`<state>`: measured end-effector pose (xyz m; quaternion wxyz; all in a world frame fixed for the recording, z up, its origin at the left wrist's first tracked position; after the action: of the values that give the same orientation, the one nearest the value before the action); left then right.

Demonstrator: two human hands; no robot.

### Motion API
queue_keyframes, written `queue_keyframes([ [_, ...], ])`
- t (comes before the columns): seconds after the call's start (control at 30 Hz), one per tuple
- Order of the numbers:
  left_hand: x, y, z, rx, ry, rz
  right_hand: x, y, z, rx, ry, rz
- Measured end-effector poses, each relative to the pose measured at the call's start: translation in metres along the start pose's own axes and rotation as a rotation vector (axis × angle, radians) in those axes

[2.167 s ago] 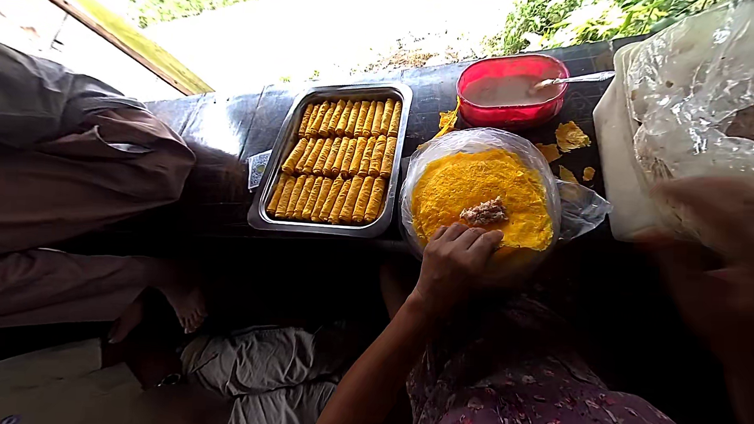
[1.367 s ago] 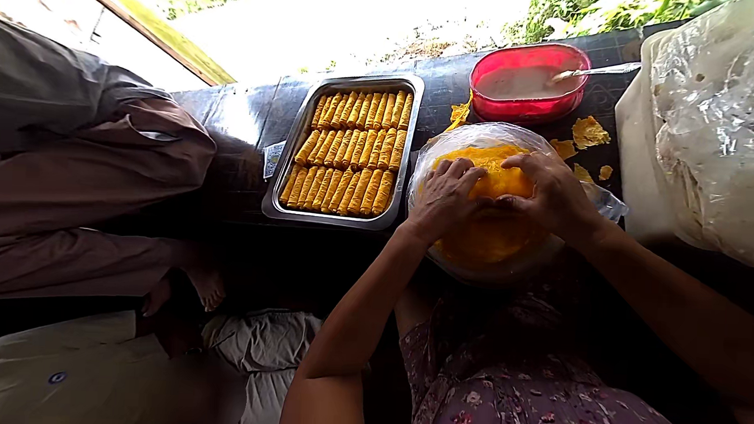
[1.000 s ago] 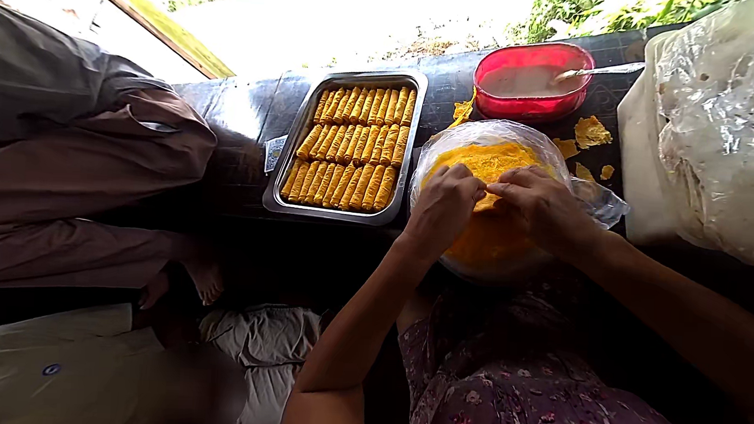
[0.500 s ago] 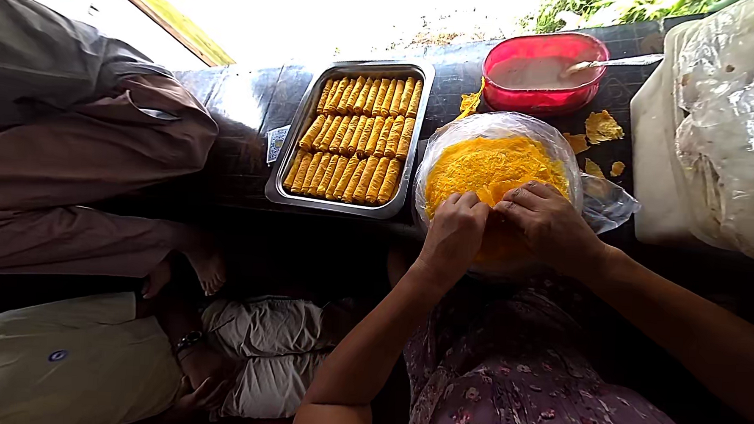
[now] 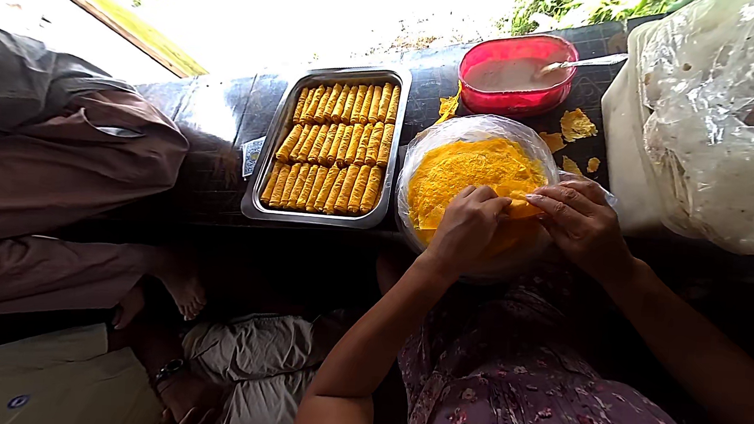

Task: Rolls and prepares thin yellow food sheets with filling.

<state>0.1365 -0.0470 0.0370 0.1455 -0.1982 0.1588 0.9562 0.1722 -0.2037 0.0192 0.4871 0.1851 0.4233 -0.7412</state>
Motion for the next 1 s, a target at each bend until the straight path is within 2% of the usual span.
queue_keyframes([
  [0.23,0.021,0.015,-0.006,-0.203,0.158,-0.113,0.017,-0.002,-0.002,0.071,0.046,0.071],
  [0.5,0.024,0.016,-0.006,-0.214,0.124,-0.127,0.021,-0.003,0.001,0.132,0.018,0.091],
  [0.73,0.021,0.022,-0.006,-0.267,0.092,-0.144,0.012,-0.014,0.006,0.056,0.141,0.031],
  [1.0,0.024,-0.008,0.013,0.125,0.052,0.071,-0.01,-0.036,-0.03,-0.041,0.076,0.026],
])
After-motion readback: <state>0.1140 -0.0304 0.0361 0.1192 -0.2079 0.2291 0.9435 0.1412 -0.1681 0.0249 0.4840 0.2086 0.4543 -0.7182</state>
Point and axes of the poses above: each hand's wrist, its own x-axis away from the middle knuckle, its own z-axis out of the back of the hand, y = z × x, the point moved 7 cm from there along -x, towards the middle knuckle, and after that the axes turned 15 degrees about -x, right-handed, at the moved point
